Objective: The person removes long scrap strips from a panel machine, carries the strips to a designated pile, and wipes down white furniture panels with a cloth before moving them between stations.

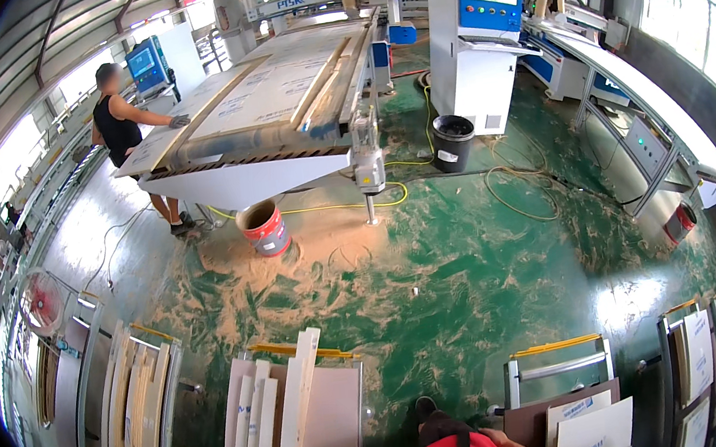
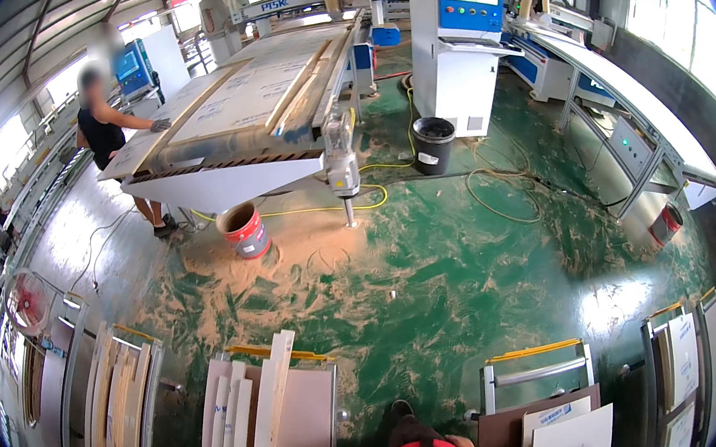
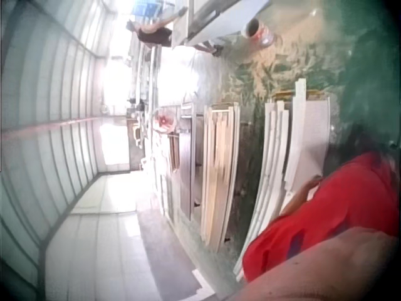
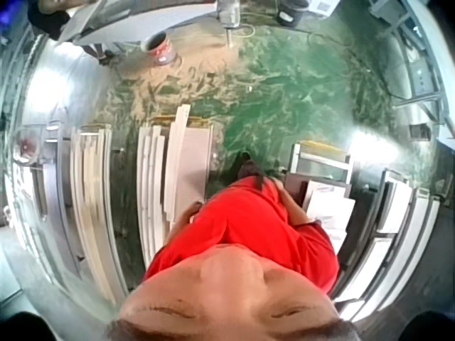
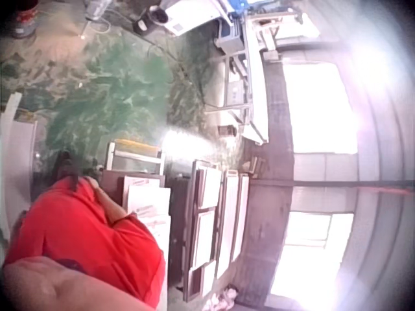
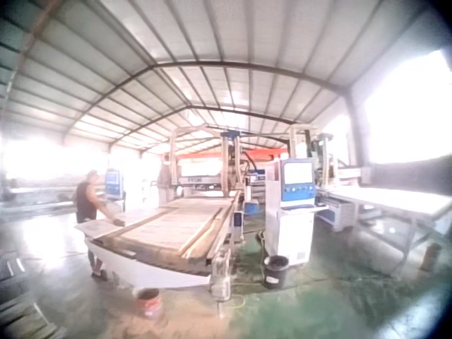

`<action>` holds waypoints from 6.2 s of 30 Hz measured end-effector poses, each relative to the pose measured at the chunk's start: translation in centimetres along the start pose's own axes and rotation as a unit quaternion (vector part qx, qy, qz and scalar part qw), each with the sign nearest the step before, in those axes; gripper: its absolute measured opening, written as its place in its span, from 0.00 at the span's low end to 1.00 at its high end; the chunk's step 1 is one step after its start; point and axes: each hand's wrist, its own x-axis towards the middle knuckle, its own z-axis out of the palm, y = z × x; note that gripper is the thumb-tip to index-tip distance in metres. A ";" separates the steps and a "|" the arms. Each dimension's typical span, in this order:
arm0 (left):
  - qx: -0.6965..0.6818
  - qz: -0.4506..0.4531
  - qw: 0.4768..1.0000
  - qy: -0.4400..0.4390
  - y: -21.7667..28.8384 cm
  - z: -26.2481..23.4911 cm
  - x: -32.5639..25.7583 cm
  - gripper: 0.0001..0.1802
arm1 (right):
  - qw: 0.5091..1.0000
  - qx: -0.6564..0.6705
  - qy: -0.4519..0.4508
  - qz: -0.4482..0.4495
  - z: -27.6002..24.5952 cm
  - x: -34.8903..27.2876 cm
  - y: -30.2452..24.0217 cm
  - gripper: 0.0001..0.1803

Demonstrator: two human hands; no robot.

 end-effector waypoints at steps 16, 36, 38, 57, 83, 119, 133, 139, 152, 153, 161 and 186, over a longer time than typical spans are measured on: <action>-0.093 0.001 0.988 0.126 29.3 -19.4 27.2 0.20 | 0.968 0.234 0.084 -0.024 -25.4 19.8 -36.7 0.13; 0.030 0.314 0.937 -0.148 80.2 -31.3 59.9 0.19 | 0.934 0.204 0.121 0.268 -40.6 39.9 -32.4 0.08; 0.020 0.326 0.929 -0.175 89.0 -32.7 60.1 0.20 | 0.955 0.132 0.085 0.250 -43.5 45.3 -34.3 0.08; 0.024 0.285 0.958 0.025 115.4 -51.6 81.5 0.21 | 0.955 0.114 0.107 -0.250 -85.0 92.2 -89.6 0.08; -0.308 0.187 0.913 0.190 141.3 -81.3 114.6 0.20 | 0.982 0.142 -0.099 -0.070 -103.4 147.2 -125.5 0.08; -0.506 0.136 0.820 0.231 160.7 -103.7 126.9 0.15 | 0.858 -0.013 0.173 -0.483 -111.5 164.3 -176.3 0.11; -0.547 0.018 0.775 0.318 170.5 -108.7 135.4 0.14 | 0.769 -0.350 0.410 -0.344 -120.8 187.4 -192.9 0.21; -0.546 -0.023 0.778 0.311 172.5 -110.6 137.6 0.15 | 0.786 -0.382 0.371 -0.313 -122.2 190.9 -197.1 0.18; -0.486 0.041 0.781 0.390 176.1 -112.8 141.2 0.19 | 0.776 -0.131 0.194 -0.586 -120.6 177.3 -194.3 0.29; -0.493 0.058 0.784 0.372 175.8 -113.0 141.5 0.17 | 0.773 -0.150 0.125 -0.604 -118.3 174.2 -191.8 0.32; -0.651 0.237 0.586 0.420 178.8 -116.3 146.6 0.20 | 0.616 -0.215 -0.322 -0.686 -107.7 152.8 -180.1 0.18; -0.442 0.106 0.690 0.564 181.4 -127.2 154.7 0.07 | 0.768 -0.246 -0.023 -0.591 -119.4 183.5 -200.4 0.14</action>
